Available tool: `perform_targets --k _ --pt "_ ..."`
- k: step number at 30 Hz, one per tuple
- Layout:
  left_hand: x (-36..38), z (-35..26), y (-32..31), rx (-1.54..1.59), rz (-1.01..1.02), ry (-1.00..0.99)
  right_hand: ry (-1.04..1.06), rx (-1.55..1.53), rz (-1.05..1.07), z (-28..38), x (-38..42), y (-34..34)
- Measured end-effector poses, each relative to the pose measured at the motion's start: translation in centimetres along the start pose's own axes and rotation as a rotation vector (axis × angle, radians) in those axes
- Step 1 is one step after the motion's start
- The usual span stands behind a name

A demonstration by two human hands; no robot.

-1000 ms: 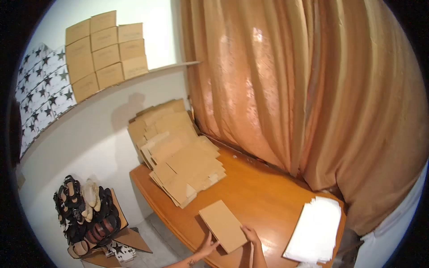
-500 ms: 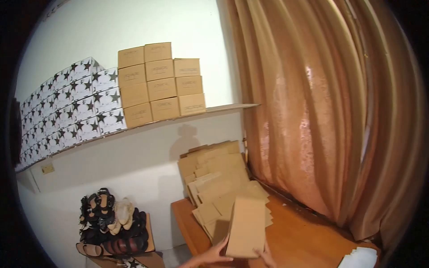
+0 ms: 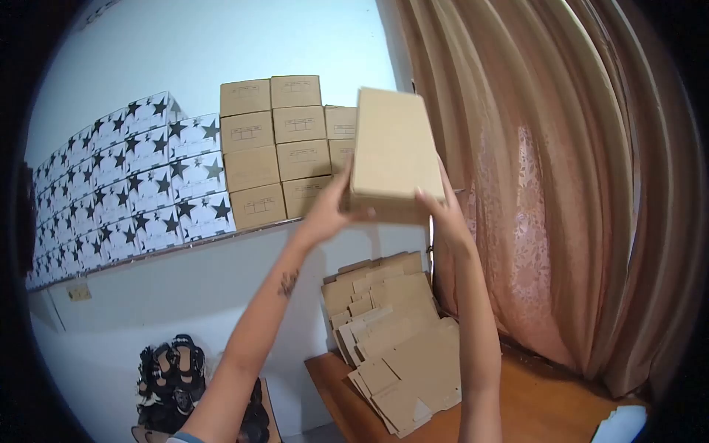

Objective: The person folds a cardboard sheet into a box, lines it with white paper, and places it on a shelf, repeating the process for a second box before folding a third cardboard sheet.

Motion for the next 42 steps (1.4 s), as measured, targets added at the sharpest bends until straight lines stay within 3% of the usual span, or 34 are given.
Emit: perform_targets --k 5,7,10,15,17,19,21,23,25,27,33,40,42 --pt "-7.2 2.5 4.3 -0.089 -0.035 0.062 0.004 -0.18 -0.097 -3.5 -11.2 -0.3" --pt "-9.9 3.5 5.6 -0.137 -0.068 0.039 -0.046 -0.155 -0.181 -4.2 -14.5 0.1" --pt "-12.7 5.1 6.7 -0.225 -0.079 0.013 0.053 -0.084 -0.254 -5.8 -18.7 0.4" --pt "-15.7 7.2 7.5 -0.307 -0.125 -0.083 0.317 -0.029 -0.424 -7.6 -21.8 0.2" --pt "-17.1 6.8 7.8 -0.321 -0.133 -0.169 0.343 0.272 -0.587 -7.2 -21.8 0.5" --pt "-17.6 7.0 7.7 -0.514 -0.129 -0.225 0.36 0.22 -0.687 -9.0 -23.2 0.8" --pt "-18.2 7.5 8.1 -0.579 -0.115 -0.217 0.341 -0.17 -0.643 -12.0 -25.5 1.1" --pt "-18.6 8.1 8.4 -0.65 -0.083 -0.218 0.386 -0.213 -0.74 -14.1 -26.6 0.9" --pt "-18.8 7.9 9.0 -0.799 -0.074 -0.333 0.366 0.02 -0.872 -13.5 -26.3 0.1" --pt "-19.0 8.8 9.7 -0.863 -0.057 -0.311 0.434 -0.036 -0.808 -13.8 -27.3 -0.6" --pt "-19.3 10.4 10.3 -0.879 -0.043 -0.245 0.376 0.234 -0.652 -16.0 -28.6 -2.4" --pt "-19.3 14.5 10.7 -1.332 0.052 -0.166 0.274 0.247 -0.398 -21.3 -29.4 -5.6" --pt "-18.9 15.6 10.4 -1.389 0.052 -0.184 0.366 0.335 -0.426 -21.5 -29.6 -6.7"
Point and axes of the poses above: each hand's wrist, its own x-axis away from the middle knuckle, its own y-axis out of the back of the hand, z = x × y, the point moved 6 cm from there along -x, towards the middle knuckle
